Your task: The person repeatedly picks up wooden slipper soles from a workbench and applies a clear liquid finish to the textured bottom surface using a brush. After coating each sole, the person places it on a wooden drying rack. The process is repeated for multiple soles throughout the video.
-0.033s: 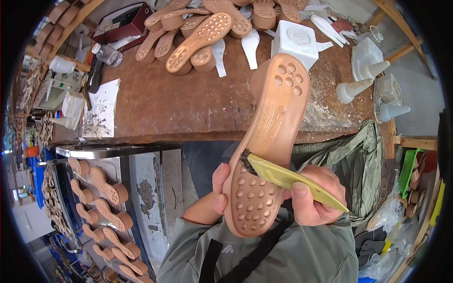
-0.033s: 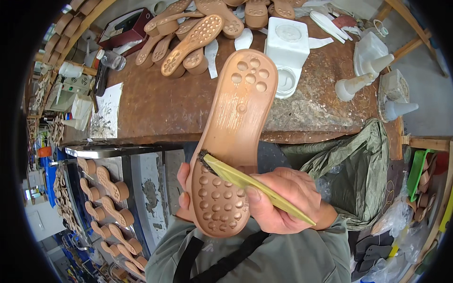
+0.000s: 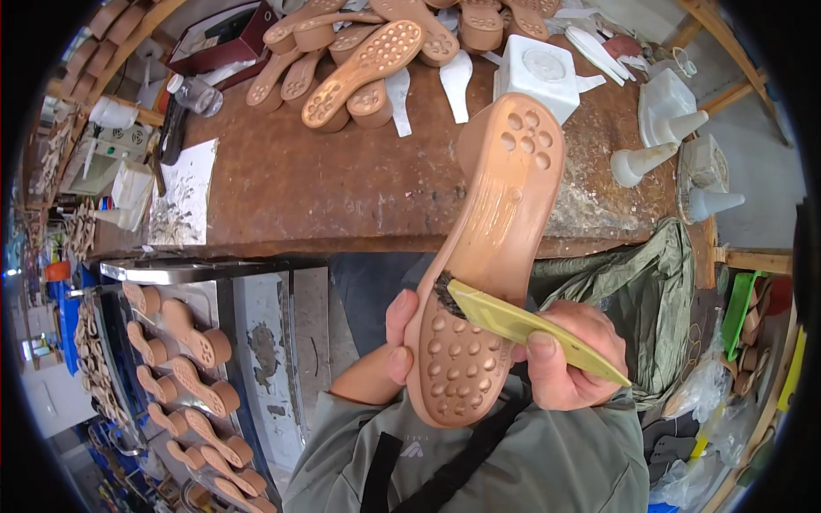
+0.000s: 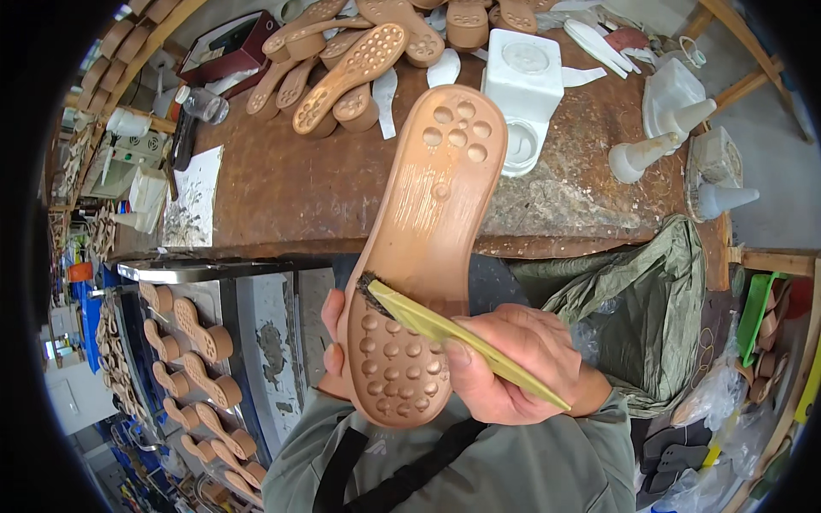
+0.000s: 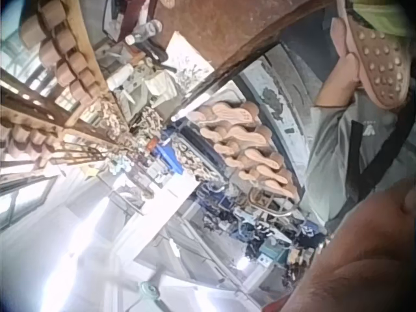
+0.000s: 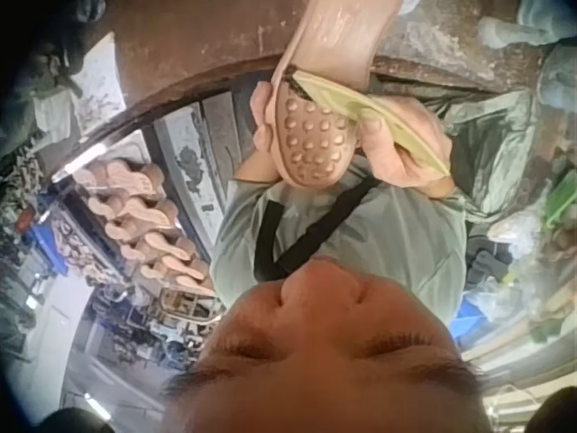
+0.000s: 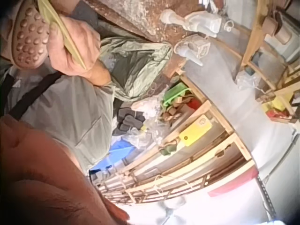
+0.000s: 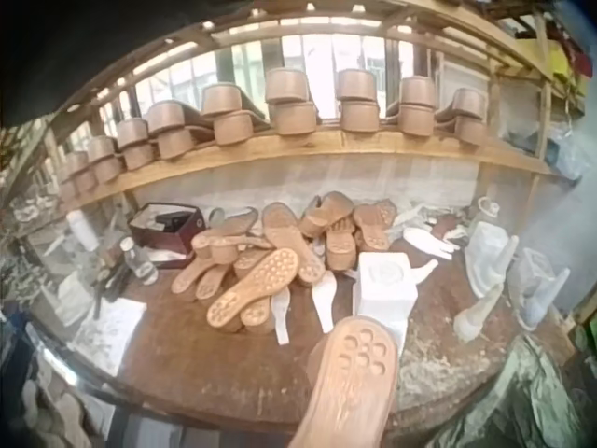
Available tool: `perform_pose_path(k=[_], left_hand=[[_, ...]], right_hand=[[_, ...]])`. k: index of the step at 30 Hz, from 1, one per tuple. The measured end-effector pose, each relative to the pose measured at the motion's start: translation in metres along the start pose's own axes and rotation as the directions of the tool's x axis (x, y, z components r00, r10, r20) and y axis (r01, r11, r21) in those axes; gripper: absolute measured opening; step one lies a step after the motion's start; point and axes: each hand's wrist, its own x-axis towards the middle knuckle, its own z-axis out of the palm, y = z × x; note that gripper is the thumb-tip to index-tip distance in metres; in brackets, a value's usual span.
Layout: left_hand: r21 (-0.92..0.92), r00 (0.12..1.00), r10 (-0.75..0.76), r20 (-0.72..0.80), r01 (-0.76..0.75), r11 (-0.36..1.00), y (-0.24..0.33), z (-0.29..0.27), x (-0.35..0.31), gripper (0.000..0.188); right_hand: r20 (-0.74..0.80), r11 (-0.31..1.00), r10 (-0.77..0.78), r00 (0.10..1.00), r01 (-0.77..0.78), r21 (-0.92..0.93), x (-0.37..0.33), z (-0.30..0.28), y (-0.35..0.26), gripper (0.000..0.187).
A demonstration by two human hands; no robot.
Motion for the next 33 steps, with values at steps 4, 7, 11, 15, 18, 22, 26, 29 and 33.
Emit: perform_pose_path(k=[4, 7, 11, 15, 18, 22, 26, 29, 33], left_hand=[[-0.013, 0.995, 0.095, 0.037, -0.095, 0.995, -0.006, 0.001, 0.005, 0.087], [-0.021, 0.99, 0.133, 0.053, -0.132, 0.991, -0.007, 0.0, 0.008, 0.086], [-0.047, 0.994, 0.105, 0.033, -0.103, 0.994, -0.005, 0.002, 0.008, 0.086], [-0.061, 0.992, 0.112, 0.051, -0.109, 0.992, -0.003, -0.002, 0.003, 0.086], [-0.017, 0.997, 0.07, 0.032, -0.07, 0.997, 0.001, -0.005, 0.006, 0.083], [0.117, 0.999, 0.022, -0.028, -0.019, 0.993, 0.01, -0.013, 0.012, 0.08], [0.42, 0.994, 0.007, -0.11, 0.04, 0.907, 0.026, -0.032, 0.019, 0.077], [0.914, 0.941, 0.335, -0.048, -0.094, 0.394, 0.034, -0.052, 0.033, 0.081], [0.747, 0.796, 0.389, 0.463, -0.114, -0.655, 0.053, -0.099, 0.057, 0.092]], right_hand=[[0.04, 1.0, -0.002, 0.999, 0.001, 0.029, -0.005, 0.002, -0.002, 0.019], [0.078, 0.999, -0.017, 0.997, 0.013, 0.053, -0.005, 0.002, -0.006, 0.019], [0.075, 0.998, -0.038, 0.996, 0.034, 0.056, -0.007, 0.004, -0.012, 0.019], [0.176, 0.989, -0.044, 0.983, 0.018, 0.148, -0.003, 0.001, -0.019, 0.016], [0.259, 0.96, 0.072, 0.963, -0.138, 0.245, 0.0, -0.009, -0.009, 0.016], [0.006, 0.899, 0.414, 0.91, -0.41, 0.154, 0.032, -0.016, 0.015, 0.011], [0.244, 0.987, -0.149, 0.958, 0.16, -0.024, 0.031, -0.011, 0.032, 0.016], [0.276, 0.938, 0.192, 0.942, -0.259, 0.231, 0.024, -0.022, 0.043, 0.011], [-0.202, 0.768, 0.622, 0.757, -0.54, 0.343, 0.037, -0.039, 0.112, 0.012]])
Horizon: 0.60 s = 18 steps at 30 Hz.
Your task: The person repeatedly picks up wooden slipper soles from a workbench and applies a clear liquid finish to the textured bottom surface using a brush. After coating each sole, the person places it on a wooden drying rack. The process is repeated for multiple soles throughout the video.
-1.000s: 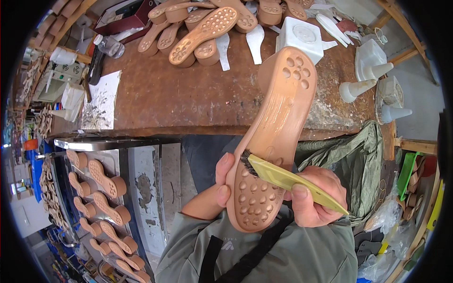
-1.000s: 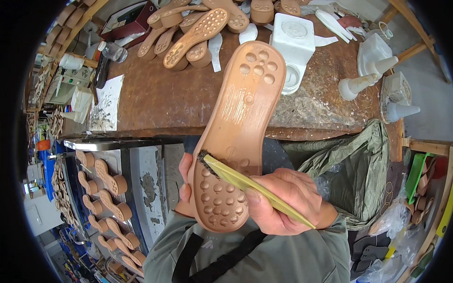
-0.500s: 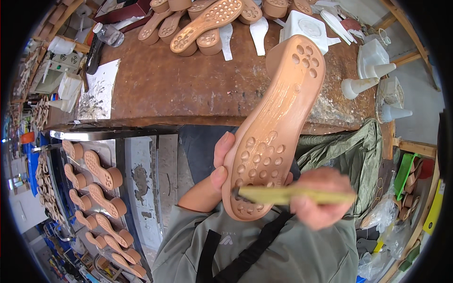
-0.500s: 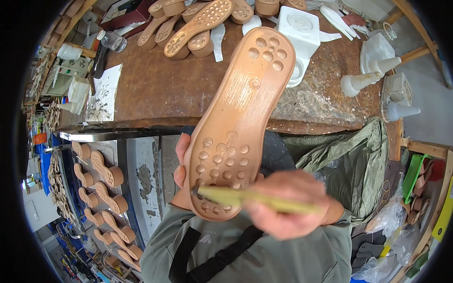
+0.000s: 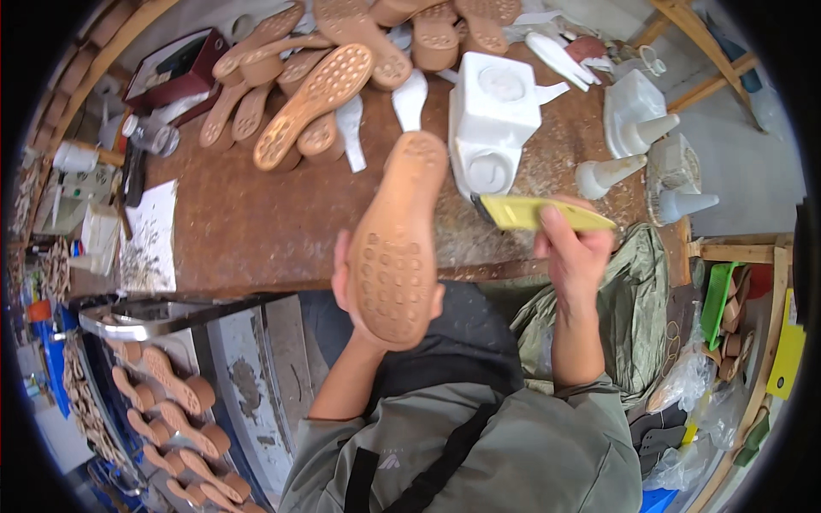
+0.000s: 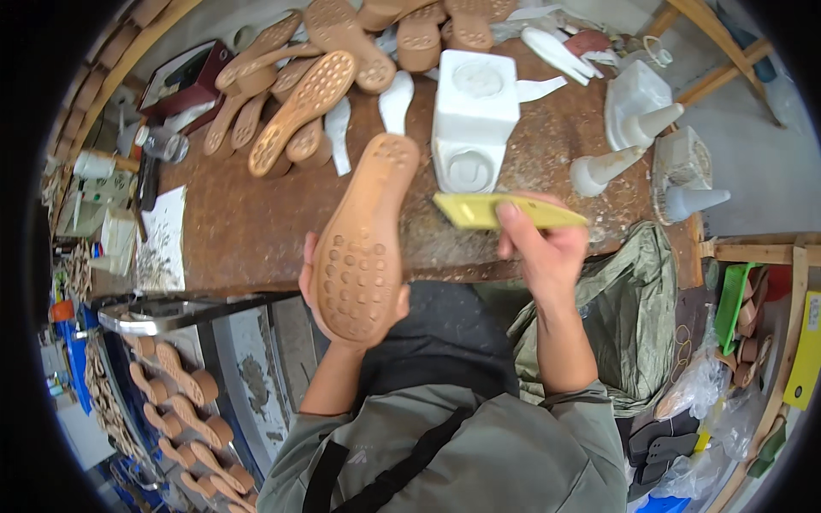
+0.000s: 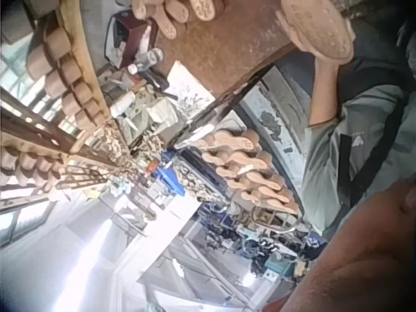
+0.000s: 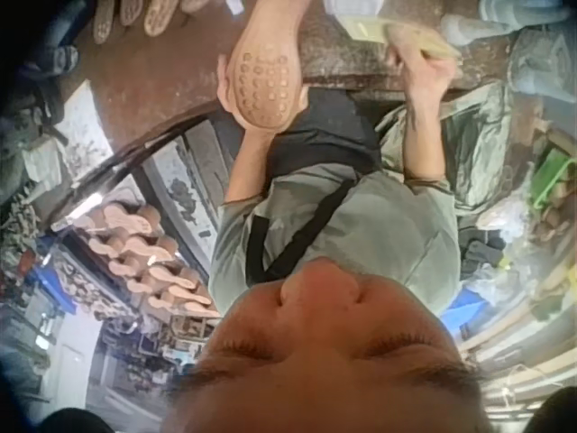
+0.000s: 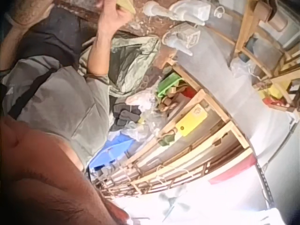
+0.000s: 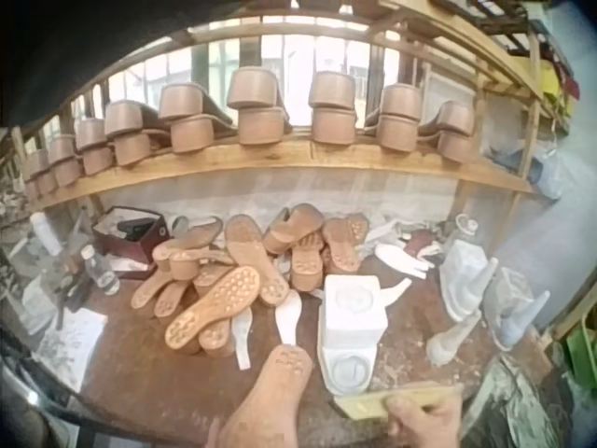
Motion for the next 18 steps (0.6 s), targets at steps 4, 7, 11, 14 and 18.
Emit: perform_pose_path(k=[4, 7, 11, 14, 18], left_hand=[[0.116, 0.995, 0.098, -0.005, -0.096, 0.989, -0.016, 0.003, 0.019, 0.115], [0.145, 0.995, 0.095, 0.026, -0.098, 0.985, -0.011, -0.004, 0.02, 0.109], [-0.002, 0.996, 0.088, -0.019, -0.089, 0.996, -0.019, -0.005, 0.017, 0.11], [0.156, 0.984, 0.179, 0.029, -0.181, 0.971, -0.021, -0.003, 0.019, 0.11], [0.315, 0.938, 0.344, 0.029, -0.335, 0.888, -0.032, 0.009, 0.018, 0.108]], right_hand=[[0.062, 0.94, -0.104, 0.993, 0.119, -0.321, 0.035, -0.018, 0.049, 0.015], [0.172, 0.798, -0.258, 0.951, 0.31, -0.516, 0.042, -0.019, 0.063, 0.015], [0.228, 0.724, -0.268, 0.936, 0.352, -0.593, 0.048, -0.017, 0.063, 0.014], [0.149, 0.83, -0.151, 0.977, 0.207, -0.518, 0.048, -0.018, 0.072, 0.014], [0.004, 0.962, 0.154, 0.988, -0.149, -0.229, 0.052, -0.021, 0.065, 0.014]])
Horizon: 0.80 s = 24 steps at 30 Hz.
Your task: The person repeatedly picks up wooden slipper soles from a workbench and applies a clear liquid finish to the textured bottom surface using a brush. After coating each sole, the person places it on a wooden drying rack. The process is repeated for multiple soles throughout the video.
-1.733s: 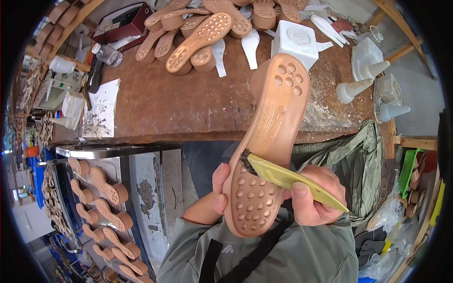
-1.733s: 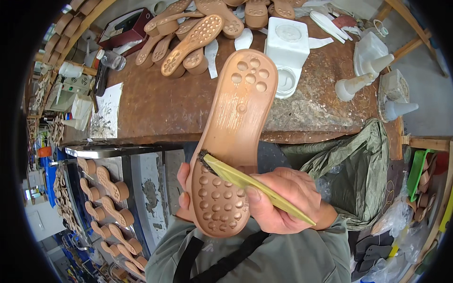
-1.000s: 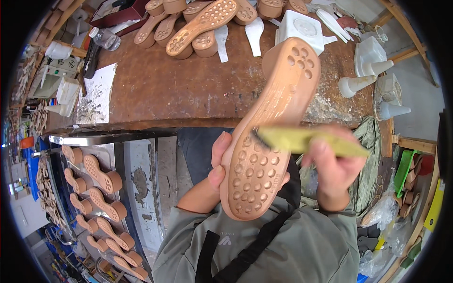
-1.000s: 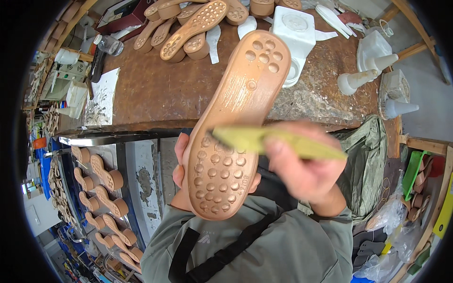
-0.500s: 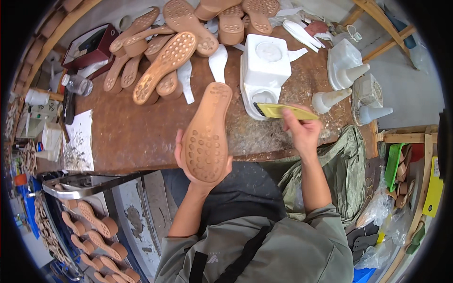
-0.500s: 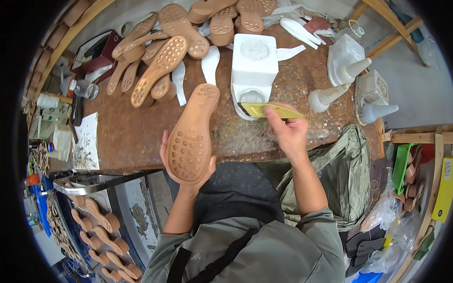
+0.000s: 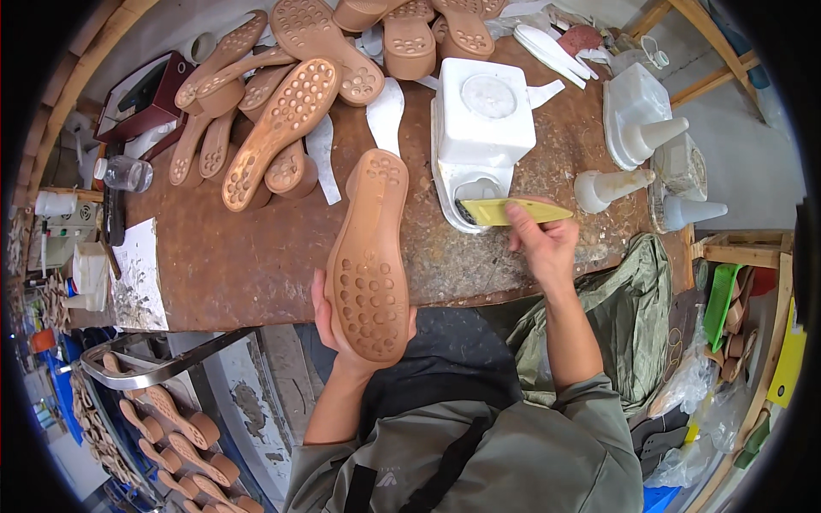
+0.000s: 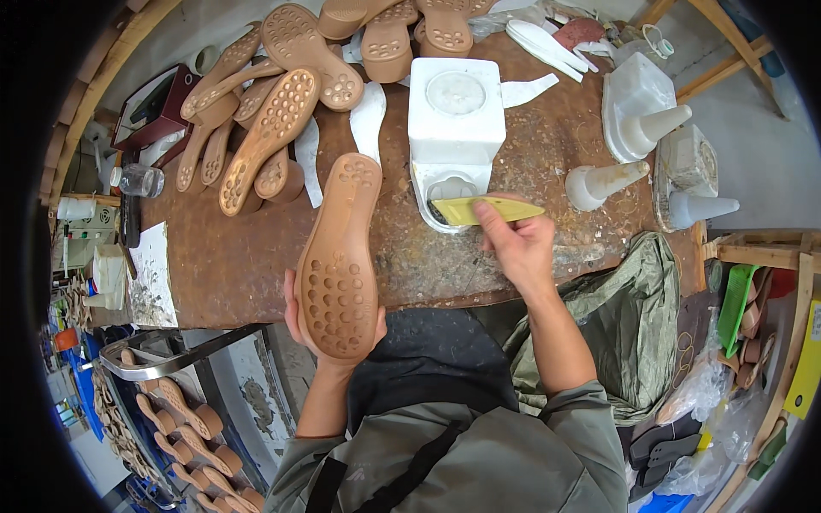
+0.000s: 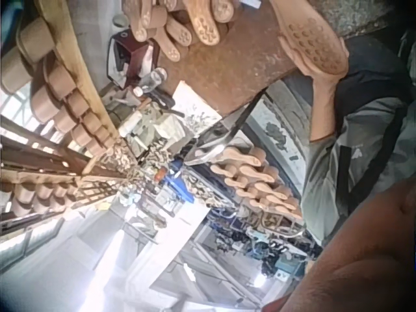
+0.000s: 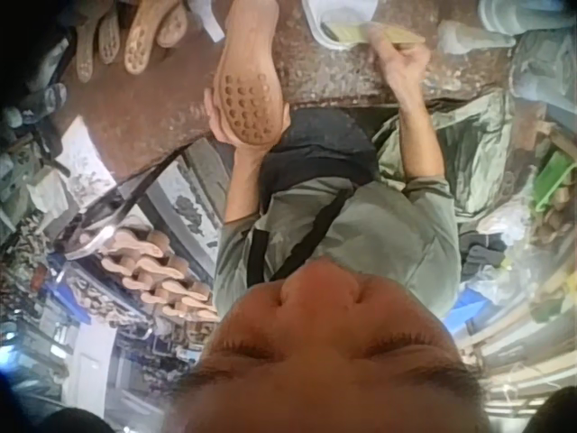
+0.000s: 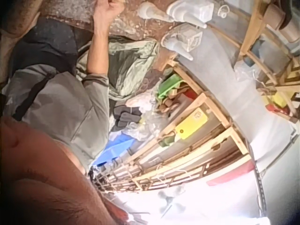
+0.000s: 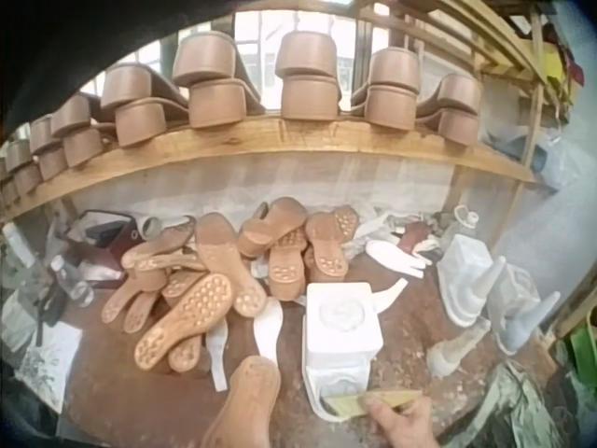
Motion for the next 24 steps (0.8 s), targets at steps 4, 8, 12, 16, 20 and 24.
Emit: perform_pose_path(k=[4, 8, 12, 16, 20, 24], left_hand=[[0.102, 0.997, 0.073, -0.013, -0.072, 0.992, 0.0, 0.004, 0.002, 0.106], [0.173, 0.998, 0.063, 0.011, -0.064, 0.983, 0.01, -0.002, 0.002, 0.101], [-0.407, 0.99, -0.139, 0.025, 0.137, 0.903, 0.035, -0.012, 0.007, 0.091], [-0.713, 0.863, -0.257, 0.436, 0.157, -0.683, 0.061, -0.036, 0.015, 0.084], [-0.352, 0.591, -0.14, 0.794, 0.26, -0.899, 0.06, -0.058, -0.002, 0.088], [-0.422, 0.863, -0.117, 0.491, 0.118, -0.899, 0.073, -0.063, -0.007, 0.084]], right_hand=[[0.039, 0.998, 0.07, 0.997, -0.07, 0.005, -0.007, -0.006, -0.015, 0.015], [0.137, 0.993, -0.002, 0.991, -0.014, 0.114, -0.047, 0.004, -0.06, 0.015], [0.229, 0.968, -0.167, 0.959, 0.115, 0.222, -0.092, 0.039, -0.089, 0.013], [0.338, 0.94, -0.306, 0.89, 0.226, 0.256, -0.108, 0.058, -0.095, 0.015], [0.244, 0.903, -0.42, 0.874, 0.378, 0.202, -0.12, 0.062, -0.105, 0.012], [0.267, 0.866, -0.491, 0.829, 0.497, 0.049, -0.145, 0.061, -0.112, 0.014]])
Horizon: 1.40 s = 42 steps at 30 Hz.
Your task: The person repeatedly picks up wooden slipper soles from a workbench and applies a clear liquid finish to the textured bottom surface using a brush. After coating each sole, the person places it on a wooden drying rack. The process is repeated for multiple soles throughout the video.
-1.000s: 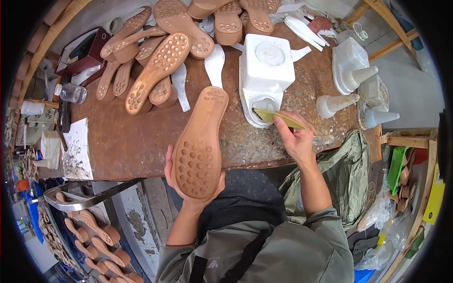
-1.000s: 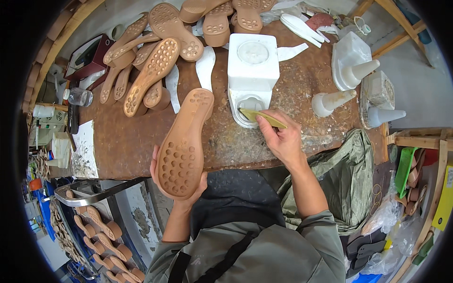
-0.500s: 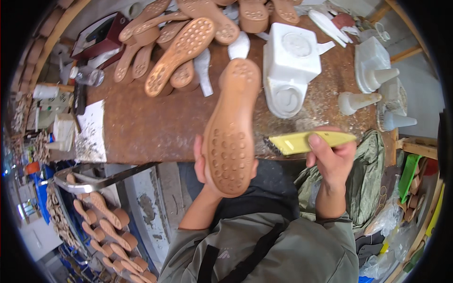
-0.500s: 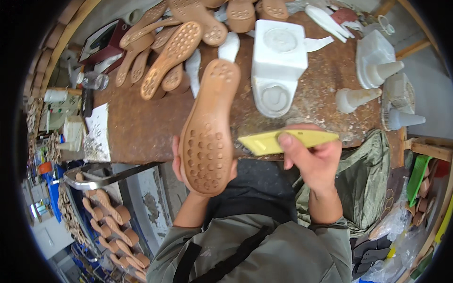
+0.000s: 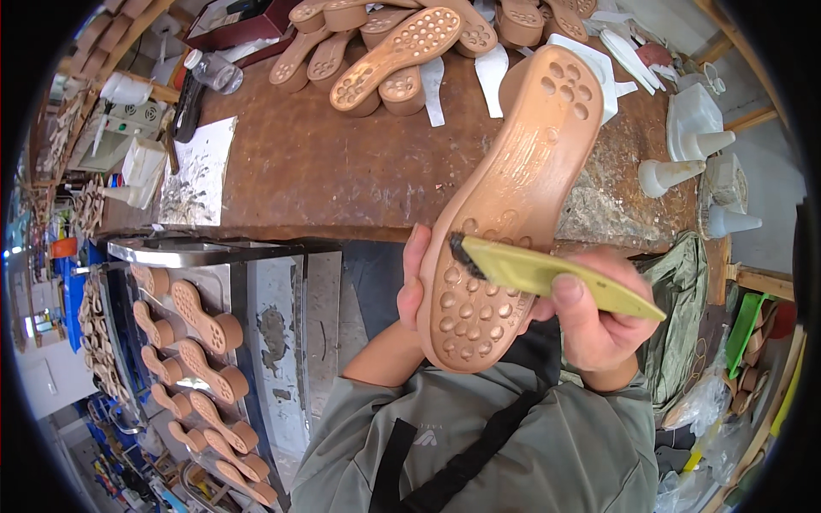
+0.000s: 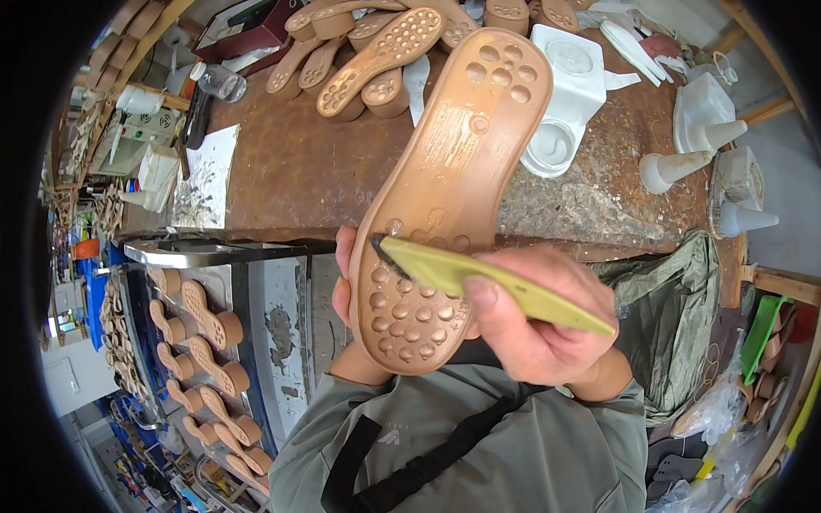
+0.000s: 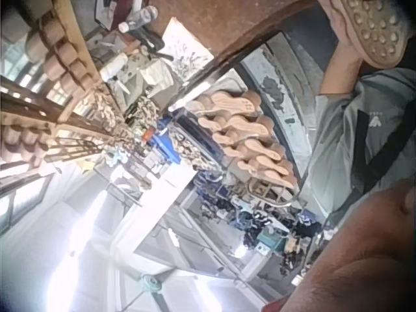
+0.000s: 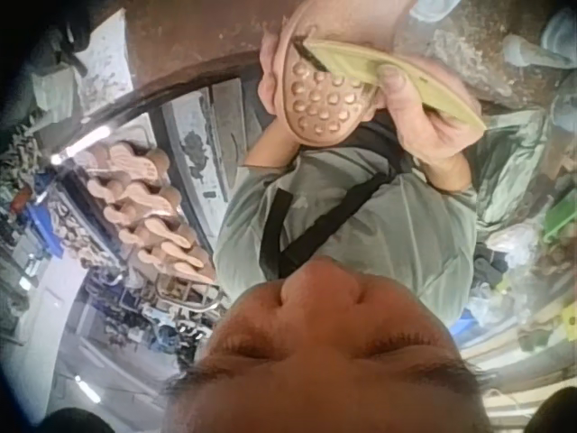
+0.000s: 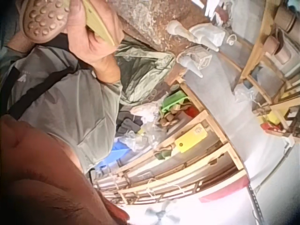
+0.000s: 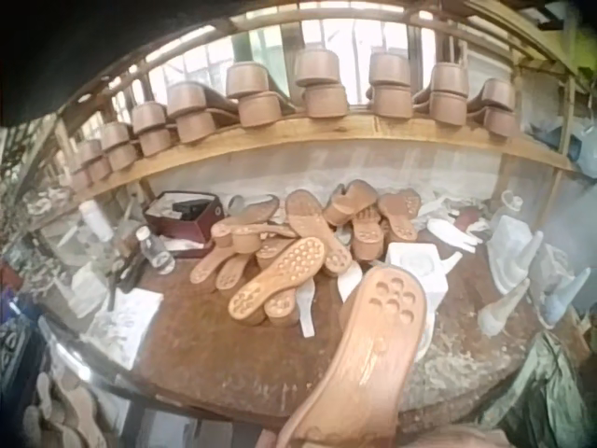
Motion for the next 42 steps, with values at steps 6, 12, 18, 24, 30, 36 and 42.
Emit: perform_pose_path(k=[6, 12, 18, 24, 30, 36, 42], left_hand=[[0.487, 0.976, 0.129, 0.173, -0.198, 0.85, 0.006, 0.022, 0.002, 0.07], [0.209, 0.993, 0.09, -0.077, -0.072, 0.975, 0.0, 0.048, 0.001, 0.08], [0.844, 0.836, 0.303, 0.458, -0.515, 0.145, -0.01, 0.016, -0.007, 0.108], [0.714, 0.699, 0.213, 0.682, -0.7, 0.009, -0.014, 0.02, 0.003, 0.103], [0.795, 0.798, 0.202, 0.568, -0.595, 0.114, -0.013, 0.02, -0.006, 0.1], [0.799, 0.799, 0.0, 0.601, -0.601, 0.004, 0.003, 0.02, -0.004, 0.11], [0.859, 0.865, -0.087, 0.494, -0.47, 0.203, 0.005, 0.026, -0.007, 0.109]], right_hand=[[0.159, 0.996, -0.014, 0.987, 0.028, -0.086, -0.019, 0.001, -0.028, 0.017], [0.206, 0.979, -0.191, 0.96, 0.201, -0.03, -0.032, 0.007, -0.034, 0.017], [0.263, 0.928, -0.351, 0.899, 0.372, -0.033, -0.032, 0.004, -0.038, 0.019], [0.283, 0.903, -0.4, 0.872, 0.428, -0.044, -0.033, 0.0, -0.042, 0.02], [0.328, 0.858, -0.478, 0.815, 0.514, -0.026, -0.031, -0.004, -0.039, 0.021], [0.409, 0.824, -0.536, 0.738, 0.563, 0.063, -0.018, -0.009, -0.038, 0.022], [0.49, 0.825, -0.536, 0.687, 0.549, 0.134, -0.013, -0.018, -0.035, 0.024]])
